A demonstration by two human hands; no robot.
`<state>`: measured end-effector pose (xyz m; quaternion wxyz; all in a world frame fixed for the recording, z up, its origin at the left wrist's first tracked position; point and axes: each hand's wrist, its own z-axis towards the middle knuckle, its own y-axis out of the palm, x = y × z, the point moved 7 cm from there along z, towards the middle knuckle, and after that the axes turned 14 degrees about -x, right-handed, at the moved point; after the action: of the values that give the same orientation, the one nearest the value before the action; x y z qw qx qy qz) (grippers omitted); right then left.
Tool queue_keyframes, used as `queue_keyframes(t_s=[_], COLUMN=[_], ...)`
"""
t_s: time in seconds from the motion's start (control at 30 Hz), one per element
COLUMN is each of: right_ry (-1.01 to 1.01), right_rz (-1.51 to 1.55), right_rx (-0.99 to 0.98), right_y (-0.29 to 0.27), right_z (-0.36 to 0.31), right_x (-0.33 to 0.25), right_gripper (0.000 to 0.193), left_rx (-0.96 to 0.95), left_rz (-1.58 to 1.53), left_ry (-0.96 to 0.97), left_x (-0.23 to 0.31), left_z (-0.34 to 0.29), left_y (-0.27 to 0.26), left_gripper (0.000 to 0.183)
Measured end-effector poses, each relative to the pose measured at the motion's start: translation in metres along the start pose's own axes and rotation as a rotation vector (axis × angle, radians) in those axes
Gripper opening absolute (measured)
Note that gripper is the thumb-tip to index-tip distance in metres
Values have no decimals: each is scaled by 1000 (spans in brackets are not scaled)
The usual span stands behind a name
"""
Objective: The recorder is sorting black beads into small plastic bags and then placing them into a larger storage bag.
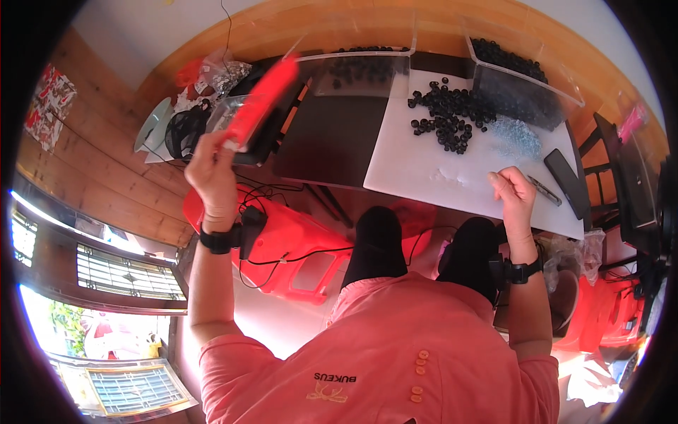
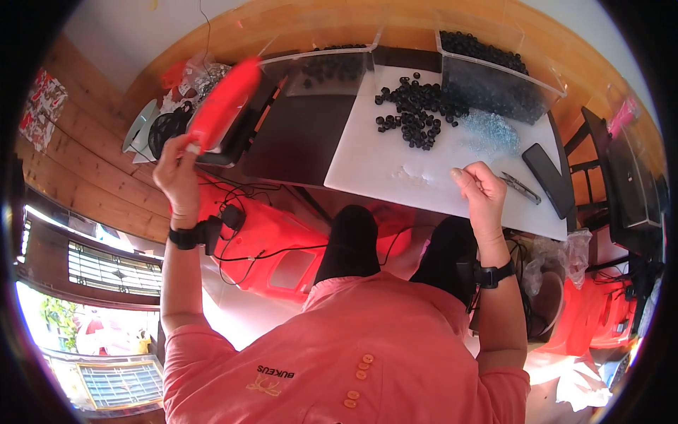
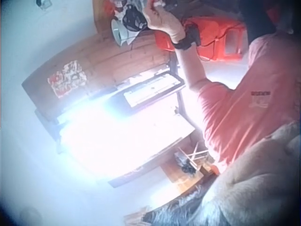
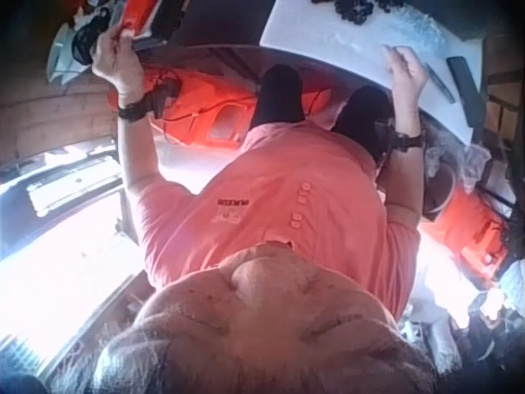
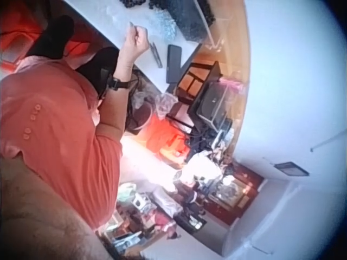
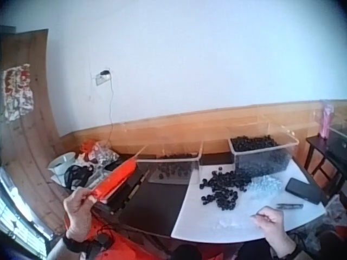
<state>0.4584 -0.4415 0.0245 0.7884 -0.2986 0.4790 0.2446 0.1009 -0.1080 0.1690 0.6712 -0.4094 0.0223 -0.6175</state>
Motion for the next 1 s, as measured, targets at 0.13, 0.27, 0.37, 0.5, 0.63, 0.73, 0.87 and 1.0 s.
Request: queue_keyframes(t_s=[0.13,0.27,0.37,0.5,0.63,0.73,0.87,1.0], right_ry=[2,-4,-29,-45,-101,-65,-294,103], right_rz=[37,4,10,-54,-109,-261,-661,-1161], right_rx=[11,47,8,47,29,26,123,237], right_y=[-3,-3,2,3,2,0,-33,-145], right_z=[-1,-2,0,1,0,-10,-30,-31], right_x=[1,3,4,0,-10,-17,-72,-49], right_gripper=[20,21,23,24,25,21,17,16], left_rx=[111,15,-87,-200,-293,-338,-439,-464], left_rz=[68,250,239,231,243,273,252,232], left_ry=[81,108,275,406,401,404,368,391], left_x=[14,29,31,34,17,6,3,5], left_z=[-3,-13,-26,-43,-56,-60,-64,-57], left_y=[-29,-4,29,76,111,129,133,134], left_gripper=[12,14,17,17,21,27,30,30])
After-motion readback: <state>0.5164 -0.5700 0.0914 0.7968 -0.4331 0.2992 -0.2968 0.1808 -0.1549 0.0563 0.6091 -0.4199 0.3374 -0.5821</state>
